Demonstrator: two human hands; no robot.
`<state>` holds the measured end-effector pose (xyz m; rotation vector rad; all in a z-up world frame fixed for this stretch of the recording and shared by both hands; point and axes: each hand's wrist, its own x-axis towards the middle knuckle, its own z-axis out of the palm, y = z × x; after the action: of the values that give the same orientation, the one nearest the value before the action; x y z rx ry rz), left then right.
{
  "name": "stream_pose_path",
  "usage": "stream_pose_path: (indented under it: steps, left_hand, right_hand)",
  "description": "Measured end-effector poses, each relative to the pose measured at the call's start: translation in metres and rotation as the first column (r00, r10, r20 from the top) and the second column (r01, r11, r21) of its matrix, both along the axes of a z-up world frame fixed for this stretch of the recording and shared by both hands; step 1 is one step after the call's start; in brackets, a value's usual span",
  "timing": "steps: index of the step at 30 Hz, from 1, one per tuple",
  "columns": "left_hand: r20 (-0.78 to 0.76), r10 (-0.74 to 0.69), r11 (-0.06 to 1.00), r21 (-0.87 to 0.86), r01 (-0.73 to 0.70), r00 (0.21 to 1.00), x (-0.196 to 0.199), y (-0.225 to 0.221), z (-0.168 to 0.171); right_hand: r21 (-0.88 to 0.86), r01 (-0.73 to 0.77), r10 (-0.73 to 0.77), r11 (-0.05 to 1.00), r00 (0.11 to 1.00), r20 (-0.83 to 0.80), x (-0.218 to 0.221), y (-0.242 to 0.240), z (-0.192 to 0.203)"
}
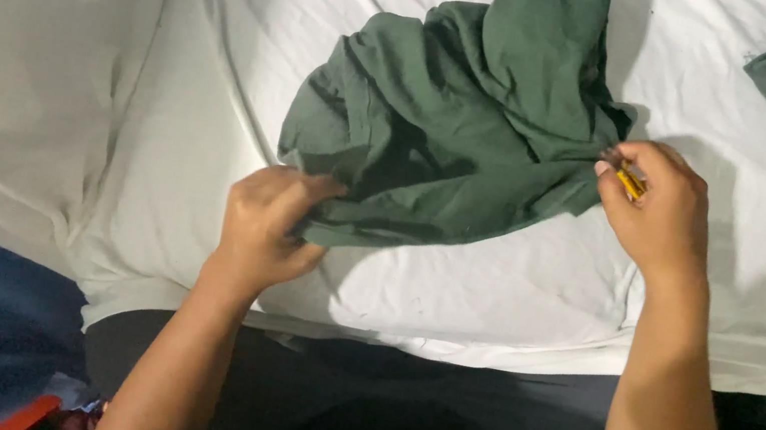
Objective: Trimming loose threads and removing tags from a green t-shirt using small scissors.
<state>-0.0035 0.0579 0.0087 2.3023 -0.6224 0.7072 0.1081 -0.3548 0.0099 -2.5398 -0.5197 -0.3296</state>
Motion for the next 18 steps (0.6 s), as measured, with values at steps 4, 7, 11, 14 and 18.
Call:
stream_pose_path:
  steps: [4, 7, 11, 14, 18]
  left_hand:
    - [0.051, -0.070, 0.996, 0.062, 0.067, 0.996, 0.003, -0.025, -0.003]
    - [0.081, -0.086, 0.992, -0.086, 0.093, 0.993, 0.007, -0.036, -0.008]
    - [0.090, -0.115, 0.987, -0.103, 0.124, 0.989, 0.006, -0.044, -0.008]
    - [0.087, -0.135, 0.987, -0.076, 0.142, 0.987, 0.005, -0.042, -0.008]
    - [0.042, -0.075, 0.997, 0.011, 0.075, 0.996, 0.011, -0.036, -0.009]
  right_hand:
    - [0.160, -0.022, -0.009, 0.987, 0.982, 0.189, -0.024, 0.035, -0.004]
    - [0.486, -0.290, 0.276, 0.824, 0.956, 0.102, -0.050, 0.079, -0.012]
    - [0.336, -0.471, 0.479, 0.815, 0.876, 0.066, -0.085, 0.130, -0.028]
    - [0.390, -0.418, 0.444, 0.820, 0.896, 0.027, -0.087, 0.120, -0.027]
    - [0.719, -0.220, 0.444, 0.660, 0.886, -0.136, -0.086, 0.082, -0.041]
